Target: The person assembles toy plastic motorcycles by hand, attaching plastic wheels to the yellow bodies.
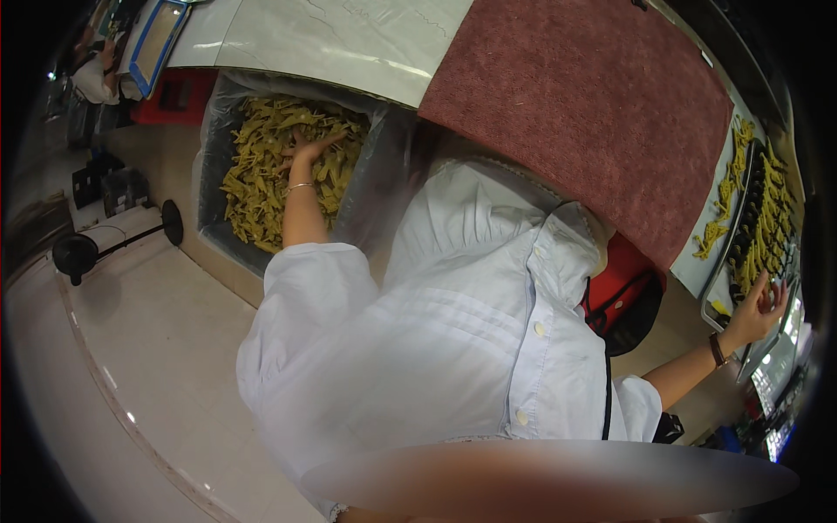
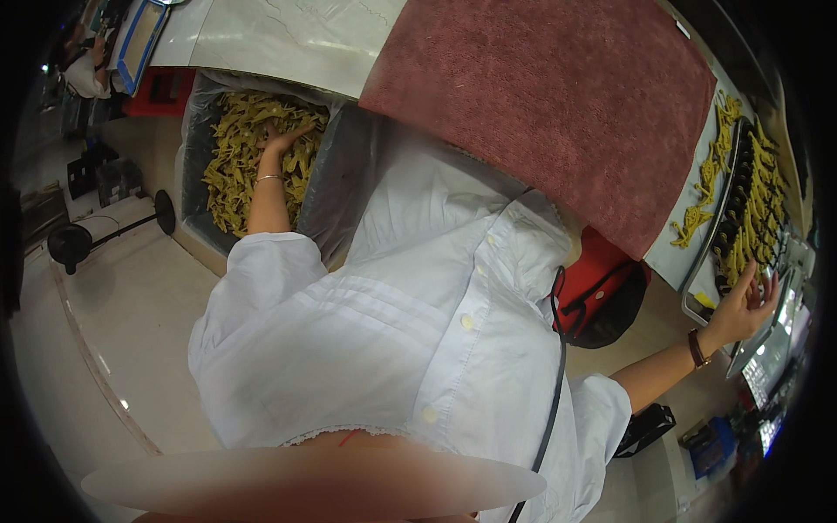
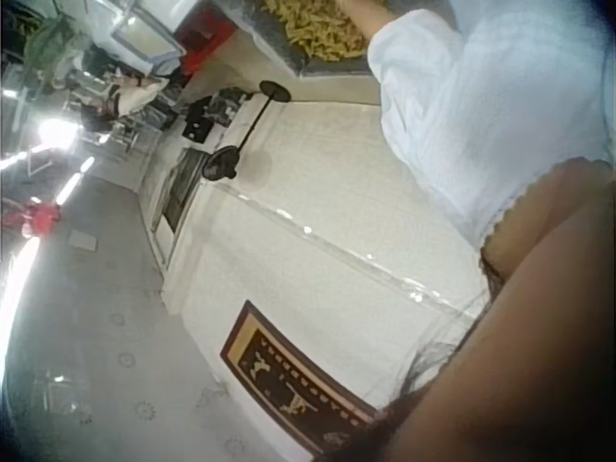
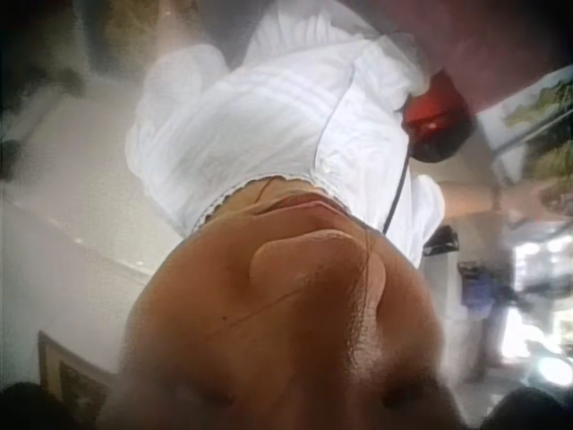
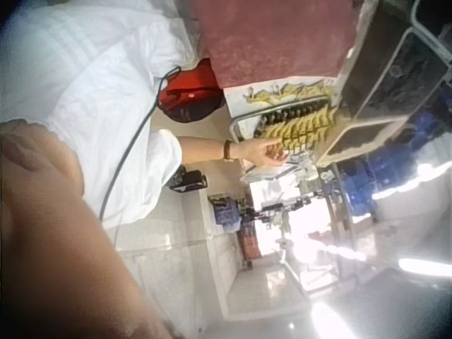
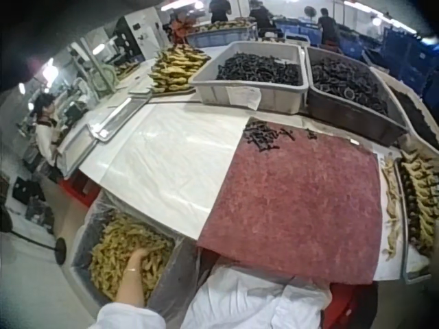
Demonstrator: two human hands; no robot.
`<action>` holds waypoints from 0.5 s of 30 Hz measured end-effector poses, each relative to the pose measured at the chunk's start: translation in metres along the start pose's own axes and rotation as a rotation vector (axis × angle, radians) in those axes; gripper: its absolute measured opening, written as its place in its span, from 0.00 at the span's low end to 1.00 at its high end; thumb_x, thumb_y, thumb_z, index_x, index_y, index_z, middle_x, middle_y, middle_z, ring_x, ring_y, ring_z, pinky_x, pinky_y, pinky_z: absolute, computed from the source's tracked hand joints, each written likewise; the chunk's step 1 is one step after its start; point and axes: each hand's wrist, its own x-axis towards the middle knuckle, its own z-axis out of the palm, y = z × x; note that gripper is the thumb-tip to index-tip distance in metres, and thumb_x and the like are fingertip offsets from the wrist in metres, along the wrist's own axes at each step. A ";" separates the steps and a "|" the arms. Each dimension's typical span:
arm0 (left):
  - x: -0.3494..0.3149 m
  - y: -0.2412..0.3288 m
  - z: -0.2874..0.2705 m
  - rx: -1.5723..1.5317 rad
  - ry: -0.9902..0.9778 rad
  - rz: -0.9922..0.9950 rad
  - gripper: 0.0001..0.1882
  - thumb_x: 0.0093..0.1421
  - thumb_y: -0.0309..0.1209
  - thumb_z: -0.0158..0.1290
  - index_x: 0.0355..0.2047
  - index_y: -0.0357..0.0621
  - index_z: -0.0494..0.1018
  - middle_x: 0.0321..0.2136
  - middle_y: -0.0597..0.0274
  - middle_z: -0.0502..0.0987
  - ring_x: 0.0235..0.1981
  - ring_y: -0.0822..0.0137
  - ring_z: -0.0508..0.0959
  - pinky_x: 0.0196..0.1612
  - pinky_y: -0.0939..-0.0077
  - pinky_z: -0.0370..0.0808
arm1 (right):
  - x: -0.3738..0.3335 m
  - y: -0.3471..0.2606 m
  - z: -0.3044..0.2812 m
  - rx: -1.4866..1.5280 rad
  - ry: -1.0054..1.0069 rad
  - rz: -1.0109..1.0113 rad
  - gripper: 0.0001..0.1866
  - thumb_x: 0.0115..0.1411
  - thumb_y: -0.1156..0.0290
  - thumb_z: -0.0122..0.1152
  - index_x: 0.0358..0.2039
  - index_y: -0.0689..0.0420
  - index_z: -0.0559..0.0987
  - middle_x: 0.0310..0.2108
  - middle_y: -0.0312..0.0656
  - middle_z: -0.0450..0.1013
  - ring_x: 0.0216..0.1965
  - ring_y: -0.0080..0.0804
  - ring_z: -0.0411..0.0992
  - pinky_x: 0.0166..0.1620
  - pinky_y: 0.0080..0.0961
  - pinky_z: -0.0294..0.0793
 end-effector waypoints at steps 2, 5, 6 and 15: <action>0.033 -0.021 0.007 0.110 -0.084 0.018 0.77 0.29 0.70 0.65 0.70 0.50 0.34 0.68 0.34 0.31 0.69 0.35 0.33 0.65 0.33 0.37 | -0.002 -0.020 0.012 0.003 -0.015 -0.047 0.24 0.56 0.64 0.70 0.50 0.59 0.76 0.41 0.42 0.76 0.33 0.23 0.75 0.35 0.18 0.75; 0.011 0.001 0.000 0.215 -0.211 0.071 0.79 0.28 0.69 0.66 0.70 0.49 0.32 0.68 0.34 0.31 0.69 0.35 0.34 0.67 0.39 0.41 | -0.016 -0.041 0.020 0.042 -0.039 -0.110 0.21 0.57 0.70 0.68 0.50 0.61 0.76 0.41 0.43 0.76 0.33 0.21 0.75 0.35 0.16 0.74; -0.004 0.000 -0.010 0.178 -0.231 0.063 0.80 0.27 0.68 0.67 0.70 0.48 0.30 0.68 0.34 0.32 0.69 0.35 0.34 0.68 0.42 0.44 | -0.019 -0.045 0.024 0.095 -0.053 -0.150 0.21 0.57 0.71 0.68 0.50 0.61 0.75 0.41 0.43 0.76 0.33 0.21 0.75 0.35 0.17 0.74; 0.027 -0.026 0.014 0.047 -0.119 -0.070 0.66 0.40 0.61 0.66 0.70 0.46 0.41 0.69 0.39 0.38 0.68 0.34 0.42 0.68 0.46 0.47 | -0.046 -0.059 0.050 0.273 -0.144 -0.115 0.21 0.58 0.77 0.66 0.51 0.62 0.74 0.44 0.45 0.75 0.35 0.23 0.74 0.39 0.18 0.75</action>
